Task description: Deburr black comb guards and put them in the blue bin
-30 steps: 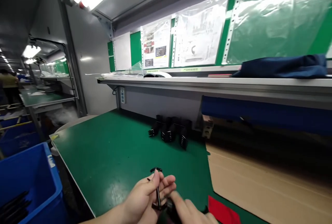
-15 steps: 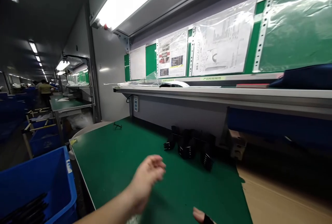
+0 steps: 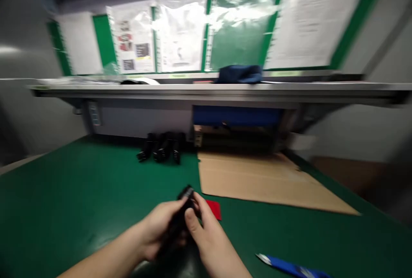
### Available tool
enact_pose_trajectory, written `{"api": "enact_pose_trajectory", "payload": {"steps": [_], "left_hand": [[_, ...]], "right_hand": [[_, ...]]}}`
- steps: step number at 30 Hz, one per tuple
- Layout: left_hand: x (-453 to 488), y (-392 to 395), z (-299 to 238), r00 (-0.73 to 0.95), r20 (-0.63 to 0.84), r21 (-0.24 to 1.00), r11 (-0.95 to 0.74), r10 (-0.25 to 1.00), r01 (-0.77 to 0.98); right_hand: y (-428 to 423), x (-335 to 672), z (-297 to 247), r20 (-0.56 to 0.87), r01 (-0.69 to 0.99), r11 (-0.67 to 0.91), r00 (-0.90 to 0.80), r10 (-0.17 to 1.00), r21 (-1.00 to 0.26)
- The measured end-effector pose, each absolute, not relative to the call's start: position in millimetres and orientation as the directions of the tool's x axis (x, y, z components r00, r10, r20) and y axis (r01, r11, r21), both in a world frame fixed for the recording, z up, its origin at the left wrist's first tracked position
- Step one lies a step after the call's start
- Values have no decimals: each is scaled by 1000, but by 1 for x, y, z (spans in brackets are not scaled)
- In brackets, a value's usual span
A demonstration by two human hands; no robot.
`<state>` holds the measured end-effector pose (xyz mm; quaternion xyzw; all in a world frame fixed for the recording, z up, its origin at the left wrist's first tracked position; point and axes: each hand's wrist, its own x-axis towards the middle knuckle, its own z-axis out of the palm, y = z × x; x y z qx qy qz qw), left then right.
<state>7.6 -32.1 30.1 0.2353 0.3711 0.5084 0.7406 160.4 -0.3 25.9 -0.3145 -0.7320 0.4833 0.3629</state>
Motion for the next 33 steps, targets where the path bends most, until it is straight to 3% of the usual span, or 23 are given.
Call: {"api": "enact_pose_trajectory", "payload": {"steps": [3,6,9,13,17,19,21,25,29,33], "left_hand": [[-6,-24,31,199,-378,652,413,904,-637],[-20,-16,31,157,-418,603,402,895,-689],[-23,-17,32,159,-421,600,406,893,-689],[-17,-25,36,170,-352,660,373,920,-652],[-14,-32,37,172,-293,809,340,940,-479],[-12,-34,39,196,-232,890,290,953,-353],[-11,-35,42,234,-152,956,202,960,-210],[-13,-34,45,269,-113,993,115,956,9],[-20,-33,42,243,-186,983,180,952,47],[-23,-35,46,171,-363,931,362,916,39]], "right_hand": [[7,219,29,242,399,468,-498,833,-789],[18,297,7,270,752,474,-390,880,-459],[34,352,-22,246,820,456,-390,887,-347],[51,360,-40,253,754,511,-444,859,-412],[56,324,-19,276,631,432,-335,901,-644],[54,296,3,260,559,436,-368,893,-705],[52,263,26,289,512,531,-478,830,-675],[53,207,56,338,330,762,-748,571,-556],[66,185,44,435,190,810,-764,477,-555],[74,190,18,490,89,858,-789,371,-506]]}}
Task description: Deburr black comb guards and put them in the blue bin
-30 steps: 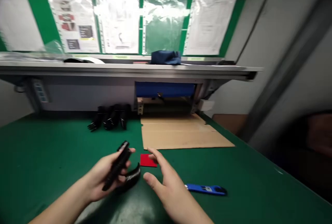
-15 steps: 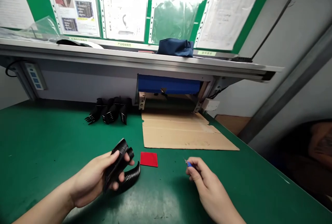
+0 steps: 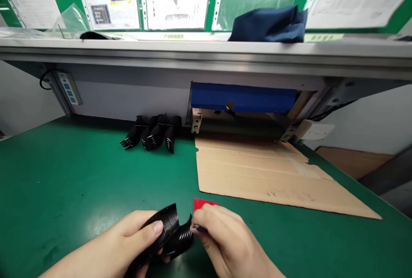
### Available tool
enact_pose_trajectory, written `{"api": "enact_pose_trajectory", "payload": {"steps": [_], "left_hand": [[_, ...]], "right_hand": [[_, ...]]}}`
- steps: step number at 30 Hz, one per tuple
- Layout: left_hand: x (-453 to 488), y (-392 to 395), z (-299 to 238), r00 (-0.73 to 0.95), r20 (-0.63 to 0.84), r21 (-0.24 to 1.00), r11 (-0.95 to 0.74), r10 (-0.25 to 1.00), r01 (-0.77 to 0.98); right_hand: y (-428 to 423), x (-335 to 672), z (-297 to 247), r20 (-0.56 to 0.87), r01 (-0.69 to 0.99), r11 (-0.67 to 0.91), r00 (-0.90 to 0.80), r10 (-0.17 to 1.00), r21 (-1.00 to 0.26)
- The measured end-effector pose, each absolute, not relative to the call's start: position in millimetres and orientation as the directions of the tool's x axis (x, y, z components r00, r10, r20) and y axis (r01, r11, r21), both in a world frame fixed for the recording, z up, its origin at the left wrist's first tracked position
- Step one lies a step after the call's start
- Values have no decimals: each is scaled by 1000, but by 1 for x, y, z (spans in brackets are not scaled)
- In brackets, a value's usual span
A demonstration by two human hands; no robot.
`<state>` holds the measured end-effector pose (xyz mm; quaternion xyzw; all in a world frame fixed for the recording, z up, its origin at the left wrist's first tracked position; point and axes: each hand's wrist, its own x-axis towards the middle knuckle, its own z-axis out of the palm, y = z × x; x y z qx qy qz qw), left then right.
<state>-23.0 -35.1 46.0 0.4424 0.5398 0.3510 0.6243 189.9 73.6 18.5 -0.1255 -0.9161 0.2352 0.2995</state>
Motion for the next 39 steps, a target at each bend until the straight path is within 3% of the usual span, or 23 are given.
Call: {"api": "enact_pose_trajectory", "payload": {"steps": [4,9,12,17,30,34,37,39], "left_hand": [[-22,-36,55,166,-454,891,451,875,57],[-20,-36,50,176,-519,854,515,836,69],[-20,-34,44,227,-517,854,514,825,76],[-21,-32,42,460,-313,940,342,831,21],[-19,-37,49,342,-376,914,286,861,286],[-18,-36,53,313,-430,873,302,847,382],[-16,-34,56,322,-418,859,253,850,446],[-15,-35,56,279,-390,843,219,877,492]], "right_hand": [[72,196,13,467,120,897,-820,331,-426],[66,192,22,513,281,949,-799,313,-142],[62,188,23,521,323,944,-795,309,-67],[57,182,22,448,387,921,-817,362,-38],[55,179,16,391,382,923,-842,371,-55],[57,177,10,351,371,920,-851,392,-127],[60,180,12,260,232,874,-894,364,-428],[63,185,18,172,130,728,-930,325,-673]]}}
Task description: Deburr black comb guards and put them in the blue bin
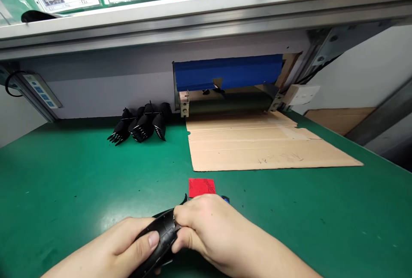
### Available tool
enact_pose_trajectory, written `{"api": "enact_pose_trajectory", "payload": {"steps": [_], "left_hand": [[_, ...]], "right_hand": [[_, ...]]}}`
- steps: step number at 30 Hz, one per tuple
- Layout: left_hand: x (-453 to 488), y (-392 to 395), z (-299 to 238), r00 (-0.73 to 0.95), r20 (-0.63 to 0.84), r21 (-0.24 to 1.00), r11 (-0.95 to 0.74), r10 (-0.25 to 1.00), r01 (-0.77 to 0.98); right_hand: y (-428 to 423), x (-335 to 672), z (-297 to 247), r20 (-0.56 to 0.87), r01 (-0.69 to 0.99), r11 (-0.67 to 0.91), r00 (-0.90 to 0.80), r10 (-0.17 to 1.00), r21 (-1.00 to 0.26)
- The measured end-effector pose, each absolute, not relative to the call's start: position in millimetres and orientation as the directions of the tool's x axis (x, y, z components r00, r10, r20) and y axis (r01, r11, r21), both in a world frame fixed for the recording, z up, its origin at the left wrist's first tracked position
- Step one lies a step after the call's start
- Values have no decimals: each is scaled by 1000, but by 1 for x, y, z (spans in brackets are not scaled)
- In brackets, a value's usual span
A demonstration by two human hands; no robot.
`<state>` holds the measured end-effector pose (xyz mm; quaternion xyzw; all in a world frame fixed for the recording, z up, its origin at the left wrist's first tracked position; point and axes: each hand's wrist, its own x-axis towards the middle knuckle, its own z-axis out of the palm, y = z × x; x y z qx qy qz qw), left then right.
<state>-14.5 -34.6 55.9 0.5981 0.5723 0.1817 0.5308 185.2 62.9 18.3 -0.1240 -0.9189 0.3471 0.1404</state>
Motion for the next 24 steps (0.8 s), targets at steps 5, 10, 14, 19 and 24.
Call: {"api": "enact_pose_trajectory", "payload": {"steps": [5,10,14,19,24], "left_hand": [[-10,-37,53,127,-340,867,259,932,426],[-8,-38,51,68,-408,895,384,910,225],[-7,-38,50,94,-307,935,281,947,215],[-7,-35,51,123,-191,934,142,974,328],[-4,-35,52,126,-100,920,43,987,388]], "right_hand": [[66,191,27,280,204,764,-848,451,-612],[62,180,11,379,396,908,-826,417,-136],[58,176,8,407,440,897,-815,414,-31],[51,175,13,401,485,874,-808,432,35],[48,173,9,320,511,857,-824,467,64]]}}
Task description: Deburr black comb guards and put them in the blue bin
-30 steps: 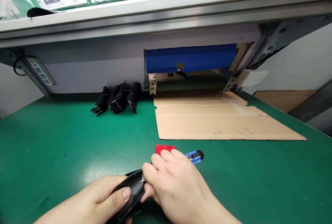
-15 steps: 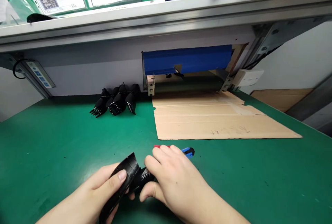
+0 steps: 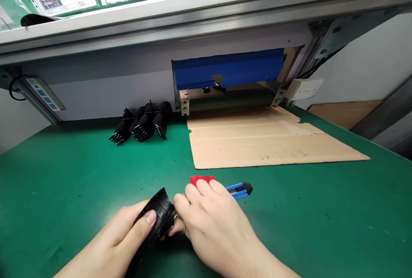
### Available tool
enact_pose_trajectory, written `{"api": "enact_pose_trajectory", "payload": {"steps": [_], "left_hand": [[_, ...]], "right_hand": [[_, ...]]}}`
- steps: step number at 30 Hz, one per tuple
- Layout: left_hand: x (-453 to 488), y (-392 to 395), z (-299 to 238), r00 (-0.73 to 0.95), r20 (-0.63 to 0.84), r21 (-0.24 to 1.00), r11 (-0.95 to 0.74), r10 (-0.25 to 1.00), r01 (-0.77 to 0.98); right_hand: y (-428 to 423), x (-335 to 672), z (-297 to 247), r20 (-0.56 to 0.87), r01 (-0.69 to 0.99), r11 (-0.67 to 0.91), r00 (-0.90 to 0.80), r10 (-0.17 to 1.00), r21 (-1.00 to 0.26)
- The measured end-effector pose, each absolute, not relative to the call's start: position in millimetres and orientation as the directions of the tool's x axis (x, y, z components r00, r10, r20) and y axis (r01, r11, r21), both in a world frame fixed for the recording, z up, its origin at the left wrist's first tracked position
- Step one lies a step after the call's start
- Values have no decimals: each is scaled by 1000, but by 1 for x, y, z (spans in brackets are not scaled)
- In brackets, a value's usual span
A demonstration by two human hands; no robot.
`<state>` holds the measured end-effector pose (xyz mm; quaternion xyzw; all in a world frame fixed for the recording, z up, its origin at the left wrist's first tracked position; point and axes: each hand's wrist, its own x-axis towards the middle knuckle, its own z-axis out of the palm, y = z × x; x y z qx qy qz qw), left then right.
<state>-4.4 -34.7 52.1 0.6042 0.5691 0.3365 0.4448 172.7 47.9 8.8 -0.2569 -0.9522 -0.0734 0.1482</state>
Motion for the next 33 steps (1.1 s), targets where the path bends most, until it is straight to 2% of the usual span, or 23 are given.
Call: {"api": "enact_pose_trajectory", "payload": {"steps": [4,6,7,9,12,14,16,18,20,23,25,27,29,31,33], "left_hand": [[-1,-35,50,123,-54,890,-8,991,457],[0,-35,48,88,-53,867,2,995,499],[1,-35,46,72,-57,856,12,996,517],[1,-36,45,63,-62,845,19,996,534],[0,-37,46,89,-39,844,-15,995,537],[-2,-38,47,86,-16,838,-34,996,544],[-3,-39,49,64,-13,830,-25,998,557],[-4,-40,50,50,-26,828,-7,998,561],[-5,-40,51,49,-32,831,0,998,557],[-3,-41,51,34,-43,834,17,998,552],[-2,-41,49,32,-59,831,31,998,556],[-2,-39,45,56,-69,828,26,996,560],[-3,-39,40,82,-75,834,17,994,551],[-5,-40,34,112,-111,861,39,988,506],[-8,-42,26,129,-152,897,82,980,435]], "right_hand": [[50,172,4,218,520,853,-839,498,52],[54,175,3,164,511,859,-845,508,-28],[57,177,3,134,487,865,-856,500,-120],[62,183,6,90,380,841,-892,444,-385],[69,192,13,97,190,645,-919,382,-740],[72,195,17,123,108,505,-907,403,-857],[73,194,20,194,40,447,-864,465,-893],[71,192,20,328,-6,507,-770,548,-862],[69,189,19,481,-24,624,-660,577,-781],[62,188,18,637,-13,798,-610,471,-603],[56,188,20,686,49,920,-651,326,-390],[50,187,24,656,117,984,-734,176,-134],[44,183,29,547,150,988,-831,100,47],[37,177,33,425,182,975,-898,113,125],[31,172,34,361,215,962,-921,142,169]]}}
